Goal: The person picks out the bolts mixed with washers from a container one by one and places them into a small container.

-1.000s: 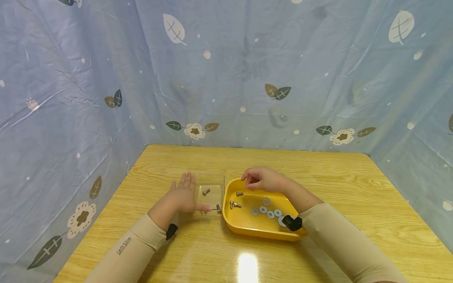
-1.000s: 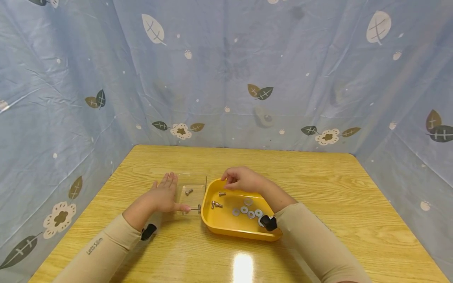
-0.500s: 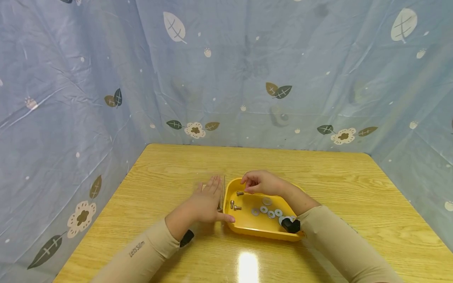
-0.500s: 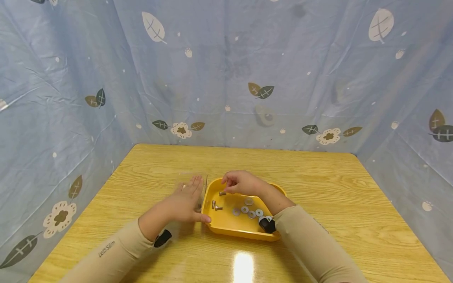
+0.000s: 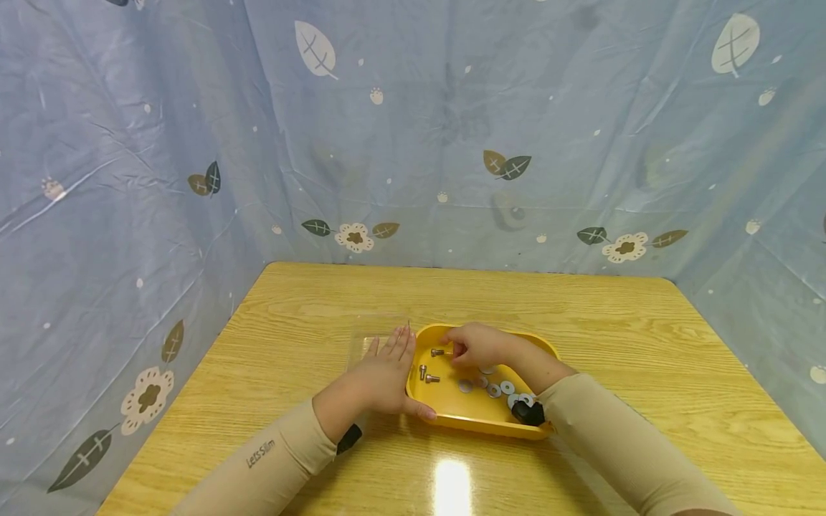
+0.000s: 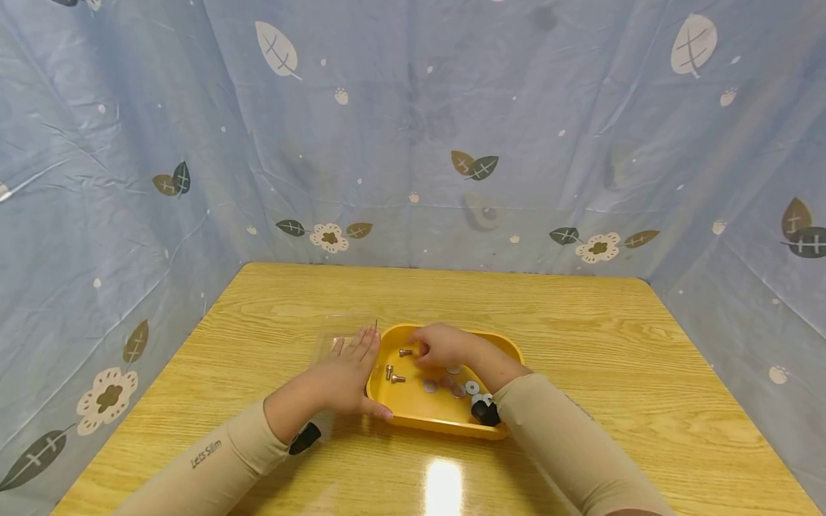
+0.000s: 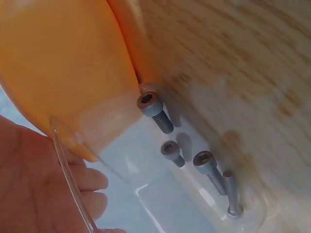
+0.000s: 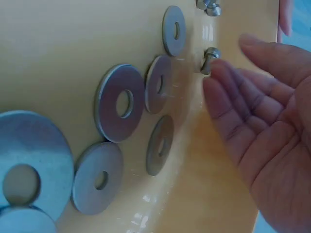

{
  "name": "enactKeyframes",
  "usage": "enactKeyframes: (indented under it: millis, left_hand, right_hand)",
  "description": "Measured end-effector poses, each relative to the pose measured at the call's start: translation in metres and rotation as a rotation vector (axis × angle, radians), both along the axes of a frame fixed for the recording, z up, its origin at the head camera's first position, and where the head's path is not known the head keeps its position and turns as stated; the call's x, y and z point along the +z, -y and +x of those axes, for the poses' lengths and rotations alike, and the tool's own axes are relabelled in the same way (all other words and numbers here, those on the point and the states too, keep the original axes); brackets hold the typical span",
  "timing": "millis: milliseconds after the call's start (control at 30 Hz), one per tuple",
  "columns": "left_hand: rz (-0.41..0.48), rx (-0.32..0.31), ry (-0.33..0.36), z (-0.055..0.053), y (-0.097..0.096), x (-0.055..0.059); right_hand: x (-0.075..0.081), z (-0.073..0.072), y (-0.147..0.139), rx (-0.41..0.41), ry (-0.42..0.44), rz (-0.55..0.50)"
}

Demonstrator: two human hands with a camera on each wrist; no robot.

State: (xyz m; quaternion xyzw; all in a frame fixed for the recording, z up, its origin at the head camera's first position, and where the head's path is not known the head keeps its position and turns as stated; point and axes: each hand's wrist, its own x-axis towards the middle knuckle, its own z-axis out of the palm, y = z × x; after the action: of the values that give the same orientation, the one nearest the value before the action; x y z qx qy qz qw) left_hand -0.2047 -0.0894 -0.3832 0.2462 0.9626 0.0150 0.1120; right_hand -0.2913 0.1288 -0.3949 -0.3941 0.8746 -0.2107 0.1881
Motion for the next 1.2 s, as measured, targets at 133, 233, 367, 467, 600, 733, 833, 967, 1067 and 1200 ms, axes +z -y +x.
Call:
enactKeyframes:
  millis: [133, 233, 367, 467, 600, 733, 833, 967, 1067, 1200]
  left_hand:
    - [0.001, 0.0, -0.005, 0.0, 0.0, -0.001]
    - [0.001, 0.001, -0.007, -0.001, 0.0, -0.002]
    - [-0.001, 0.005, -0.003, -0.001, 0.001, -0.003]
    - [-0.003, 0.006, 0.0, 0.0, 0.001, -0.003]
    - [-0.007, 0.003, -0.008, 0.0, 0.001, -0.004]
    - [-0.007, 0.003, -0.006, 0.0, 0.0, -0.004]
    - [0.006, 0.007, 0.003, 0.0, 0.0, -0.003]
    - [0.012, 0.015, 0.012, 0.0, 0.0, -0.004]
    - [0.008, 0.017, 0.013, 0.0, 0.0, -0.003]
    - [0.008, 0.02, 0.015, 0.001, 0.0, -0.002]
  right_hand:
    - [-0.006, -0.001, 0.0, -0.009, 0.045, 0.039]
    - [-0.01, -0.001, 0.001, -0.002, 0.07, 0.051]
    - [-0.012, 0.0, 0.004, 0.011, 0.038, 0.069]
    - [-0.013, 0.001, 0.005, 0.017, 0.025, 0.071]
    - [-0.016, 0.002, 0.008, 0.035, -0.022, 0.061]
    - [-0.021, 0.001, 0.009, 0.048, -0.093, 0.021]
    - [-0.025, -0.002, 0.01, 0.049, -0.12, -0.002]
    - [-0.03, -0.004, 0.013, 0.059, -0.136, -0.009]
    - [-0.031, -0.004, 0.015, 0.063, -0.146, -0.011]
    - [-0.031, -0.003, 0.017, 0.052, -0.175, -0.011]
